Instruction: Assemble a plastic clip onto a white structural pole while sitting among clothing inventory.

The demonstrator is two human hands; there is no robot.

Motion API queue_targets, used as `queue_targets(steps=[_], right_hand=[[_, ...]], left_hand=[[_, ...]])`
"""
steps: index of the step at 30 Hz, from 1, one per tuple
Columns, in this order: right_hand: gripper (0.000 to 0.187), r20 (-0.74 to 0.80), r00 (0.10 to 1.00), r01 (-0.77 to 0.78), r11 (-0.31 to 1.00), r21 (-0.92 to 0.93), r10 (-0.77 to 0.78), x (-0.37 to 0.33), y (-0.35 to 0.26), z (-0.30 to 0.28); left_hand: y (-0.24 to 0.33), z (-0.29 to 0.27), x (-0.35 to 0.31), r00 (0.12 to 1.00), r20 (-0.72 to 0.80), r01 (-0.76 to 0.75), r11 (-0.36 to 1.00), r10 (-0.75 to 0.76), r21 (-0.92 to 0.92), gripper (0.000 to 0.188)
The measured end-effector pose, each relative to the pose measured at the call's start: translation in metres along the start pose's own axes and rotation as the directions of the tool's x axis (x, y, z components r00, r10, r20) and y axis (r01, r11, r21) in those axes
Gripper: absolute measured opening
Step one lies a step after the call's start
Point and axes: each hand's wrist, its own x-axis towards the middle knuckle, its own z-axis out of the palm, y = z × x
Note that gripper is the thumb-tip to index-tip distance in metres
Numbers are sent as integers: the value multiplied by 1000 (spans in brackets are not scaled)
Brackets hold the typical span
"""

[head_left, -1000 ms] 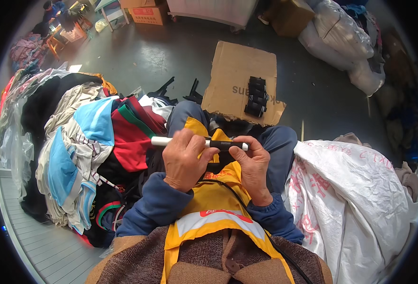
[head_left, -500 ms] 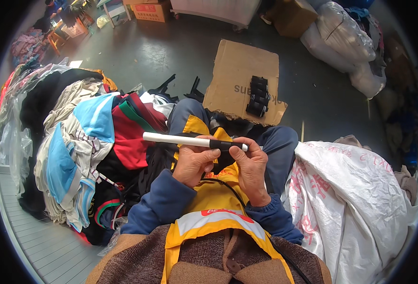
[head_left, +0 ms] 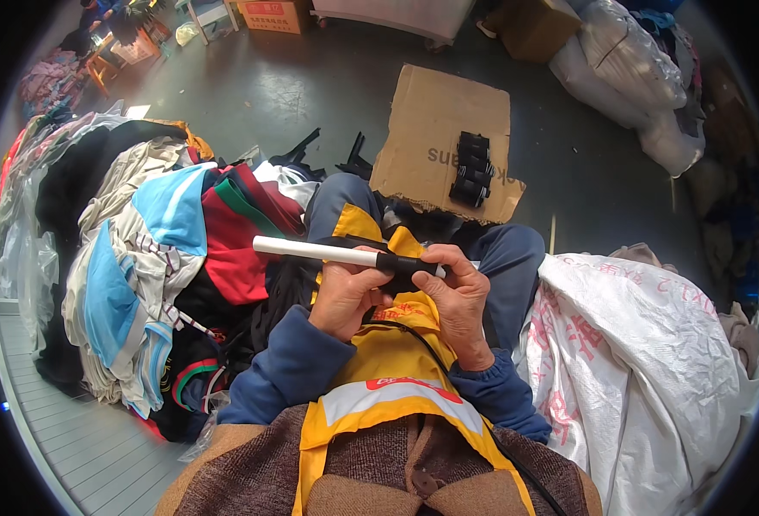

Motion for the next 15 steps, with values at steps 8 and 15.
queue_targets(steps=[8,15], right_hand=[[25,69,992,112,989,-99,-105,1,1,-5],[26,203,905,426,811,-402,-374,6,-3,-7]], left_hand=[[4,6,-5,999,-18,27,1000,-27,15,23],[9,9,-10,992,55,117,982,-109,-152,26]])
